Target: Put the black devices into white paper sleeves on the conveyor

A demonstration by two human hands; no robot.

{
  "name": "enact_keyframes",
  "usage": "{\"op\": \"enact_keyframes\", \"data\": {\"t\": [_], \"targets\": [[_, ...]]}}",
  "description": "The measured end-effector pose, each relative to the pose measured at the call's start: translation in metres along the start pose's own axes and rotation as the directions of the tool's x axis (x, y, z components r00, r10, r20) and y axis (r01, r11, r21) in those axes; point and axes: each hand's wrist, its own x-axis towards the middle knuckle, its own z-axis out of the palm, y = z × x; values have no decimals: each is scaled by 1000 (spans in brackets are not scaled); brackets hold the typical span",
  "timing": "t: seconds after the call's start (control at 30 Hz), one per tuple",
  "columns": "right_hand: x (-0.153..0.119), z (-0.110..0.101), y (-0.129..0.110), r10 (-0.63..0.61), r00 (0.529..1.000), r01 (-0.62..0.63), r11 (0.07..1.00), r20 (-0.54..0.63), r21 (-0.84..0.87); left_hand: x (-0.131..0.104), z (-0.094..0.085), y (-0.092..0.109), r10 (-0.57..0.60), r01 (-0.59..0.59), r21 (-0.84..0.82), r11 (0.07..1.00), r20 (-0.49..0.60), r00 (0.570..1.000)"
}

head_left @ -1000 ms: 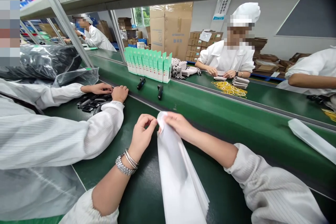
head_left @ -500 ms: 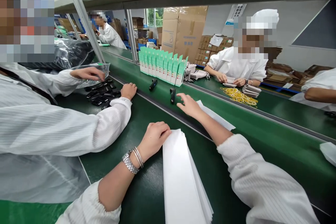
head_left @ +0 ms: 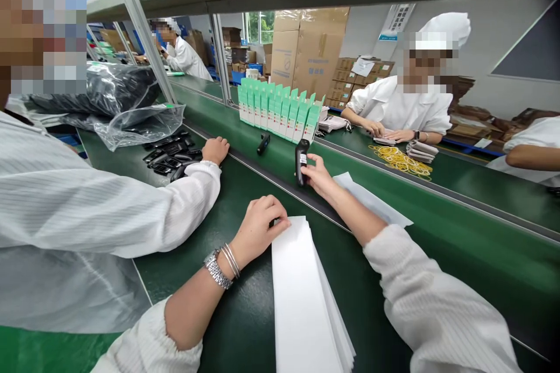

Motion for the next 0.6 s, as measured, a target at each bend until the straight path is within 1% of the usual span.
{"op": "enact_keyframes", "data": {"t": [0.03,0.07,0.1,0.13,0.23,0.33,0.4,0.47,0.5,0.6], "targets": [[-16,-2,-3,-32,998,19,976,57,216,0,0,0,4,-4,2,1000,-7,1000],[-32,-3,-7,-68,991,19,927,117,374,0,1,-1,6,-6,3,1000,-13,1000],[-47,-4,-10,-93,983,9,883,158,468,0,1,-1,7,-7,4,1000,-18,1000],[-60,-4,-14,-111,975,-4,857,192,515,0,2,0,8,-8,2,1000,-22,1000],[-88,0,-21,-142,959,-15,839,246,544,0,1,3,-1,0,-23,1000,-42,999],[-100,11,-22,-186,944,16,851,272,526,-1,-2,11,4,-10,-105,994,-59,998],[-105,18,-22,-240,926,67,864,292,499,-1,-5,16,25,-41,-184,982,-85,996],[-110,23,-22,-290,902,116,877,320,466,-2,-7,19,17,-54,-241,969,-151,988],[-113,25,-22,-295,891,123,888,346,442,-2,-7,20,-5,-45,-255,966,-194,981],[-120,26,-24,-259,862,94,926,436,364,-2,-8,20,-96,17,-266,964,-288,953]]}}
